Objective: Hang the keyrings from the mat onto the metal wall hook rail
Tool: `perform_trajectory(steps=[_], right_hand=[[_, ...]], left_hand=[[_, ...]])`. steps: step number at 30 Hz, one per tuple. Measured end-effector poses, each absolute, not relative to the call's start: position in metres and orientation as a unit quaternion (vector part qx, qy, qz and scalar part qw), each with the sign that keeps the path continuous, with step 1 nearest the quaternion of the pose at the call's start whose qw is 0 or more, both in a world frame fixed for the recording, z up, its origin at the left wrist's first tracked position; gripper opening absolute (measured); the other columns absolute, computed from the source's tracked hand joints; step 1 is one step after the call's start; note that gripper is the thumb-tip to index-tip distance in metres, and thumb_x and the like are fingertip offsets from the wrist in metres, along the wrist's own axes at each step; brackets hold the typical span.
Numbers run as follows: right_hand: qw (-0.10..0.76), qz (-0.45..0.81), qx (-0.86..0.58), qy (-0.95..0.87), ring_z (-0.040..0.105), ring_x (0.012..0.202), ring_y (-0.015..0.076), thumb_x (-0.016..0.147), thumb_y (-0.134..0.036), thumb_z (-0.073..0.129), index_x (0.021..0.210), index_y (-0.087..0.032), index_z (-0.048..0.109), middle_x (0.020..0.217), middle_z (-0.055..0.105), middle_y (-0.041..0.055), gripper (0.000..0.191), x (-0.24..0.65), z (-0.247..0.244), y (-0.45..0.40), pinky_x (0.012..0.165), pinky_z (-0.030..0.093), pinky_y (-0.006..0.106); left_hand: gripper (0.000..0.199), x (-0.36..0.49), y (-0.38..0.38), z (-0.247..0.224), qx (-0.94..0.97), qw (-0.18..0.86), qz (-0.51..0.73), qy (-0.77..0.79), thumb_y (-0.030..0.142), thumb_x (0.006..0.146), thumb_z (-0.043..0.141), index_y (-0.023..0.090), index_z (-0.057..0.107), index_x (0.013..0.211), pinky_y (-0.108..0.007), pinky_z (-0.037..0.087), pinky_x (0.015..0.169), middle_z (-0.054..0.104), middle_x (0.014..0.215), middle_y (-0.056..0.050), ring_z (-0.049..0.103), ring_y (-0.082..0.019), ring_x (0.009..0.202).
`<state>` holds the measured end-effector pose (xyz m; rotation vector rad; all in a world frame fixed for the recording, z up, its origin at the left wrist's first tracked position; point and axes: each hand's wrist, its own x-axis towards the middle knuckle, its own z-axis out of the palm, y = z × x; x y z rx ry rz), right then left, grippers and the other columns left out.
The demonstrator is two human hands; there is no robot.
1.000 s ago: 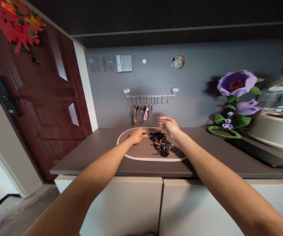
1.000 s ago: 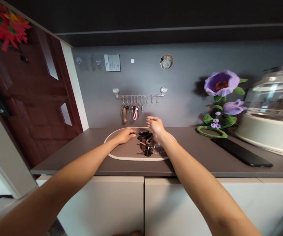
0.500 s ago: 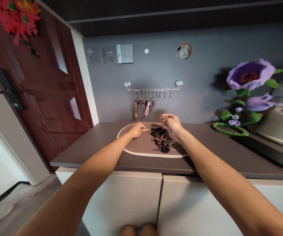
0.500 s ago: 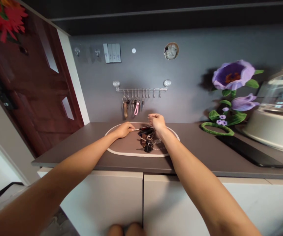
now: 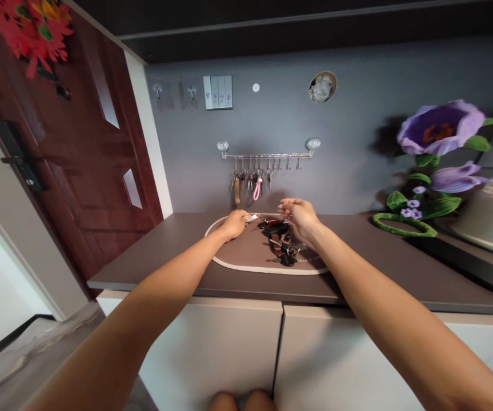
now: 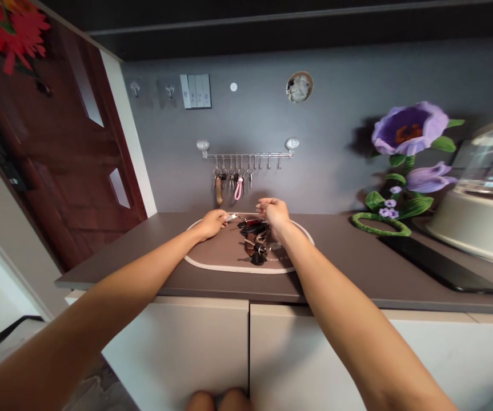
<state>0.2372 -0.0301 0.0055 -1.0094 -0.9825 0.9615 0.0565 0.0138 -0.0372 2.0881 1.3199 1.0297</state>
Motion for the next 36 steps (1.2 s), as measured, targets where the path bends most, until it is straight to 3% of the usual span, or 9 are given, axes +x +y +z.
perform_trajectory(steps=[6, 15, 21, 27, 36], right_hand=[[0.650, 0.439, -0.438, -0.439, 0.055, 0.049, 0.0067, 0.072, 0.000, 0.048, 0.074, -0.012, 0.053, 0.059, 0.060, 0.0024, 0.014, 0.236, 0.002, -0.028, 0.054, 0.049, 0.019], [0.626, 0.439, -0.437, -0.474, 0.056, 0.052, 0.0072, 0.072, -0.004, 0.050, 0.073, -0.014, 0.055, 0.061, 0.060, 0.0020, 0.011, 0.228, 0.002, -0.032, 0.059, 0.050, 0.021], [0.605, 0.407, -0.401, -0.556, 0.052, 0.052, 0.0061, 0.068, -0.012, 0.059, 0.070, -0.014, 0.056, 0.060, 0.058, -0.0004, 0.004, 0.222, 0.003, -0.036, 0.054, 0.045, 0.019], [0.559, 0.374, -0.374, -0.638, 0.049, 0.052, 0.0060, 0.064, -0.027, 0.066, 0.075, -0.015, 0.056, 0.061, 0.056, -0.0023, 0.019, 0.220, -0.002, -0.036, 0.054, 0.044, 0.021], [0.540, 0.397, -0.359, -0.650, 0.052, 0.056, 0.0076, 0.065, -0.024, 0.066, 0.083, -0.015, 0.056, 0.066, 0.059, -0.0002, 0.023, 0.219, -0.004, -0.035, 0.058, 0.045, 0.023]], left_hand=[[0.017, 0.061, 0.008, -0.030, 0.632, 0.473, 0.460, 0.407, 0.014, 0.085, 0.038, 0.011, 0.053, 0.078, -0.023, 0.044, 0.083, 0.061, 0.085, -0.006, 0.058, -0.006, 0.075], [0.015, 0.056, -0.009, -0.006, 0.524, 0.621, 0.518, 0.268, 0.015, 0.087, 0.036, 0.011, 0.050, 0.082, -0.038, 0.043, 0.090, 0.063, 0.092, -0.013, 0.063, -0.016, 0.085], [0.014, 0.054, -0.013, 0.000, 0.509, 0.666, 0.510, 0.193, 0.014, 0.087, 0.035, 0.010, 0.048, 0.083, -0.043, 0.044, 0.088, 0.065, 0.091, -0.017, 0.063, -0.021, 0.089], [0.014, 0.053, -0.010, 0.001, 0.497, 0.675, 0.523, 0.156, 0.012, 0.087, 0.033, 0.009, 0.046, 0.082, -0.045, 0.041, 0.092, 0.062, 0.098, -0.022, 0.061, -0.024, 0.095], [0.011, 0.049, -0.009, 0.003, 0.495, 0.675, 0.534, 0.120, 0.010, 0.086, 0.034, 0.011, 0.041, 0.078, -0.045, 0.040, 0.094, 0.061, 0.101, -0.022, 0.058, -0.025, 0.100]])
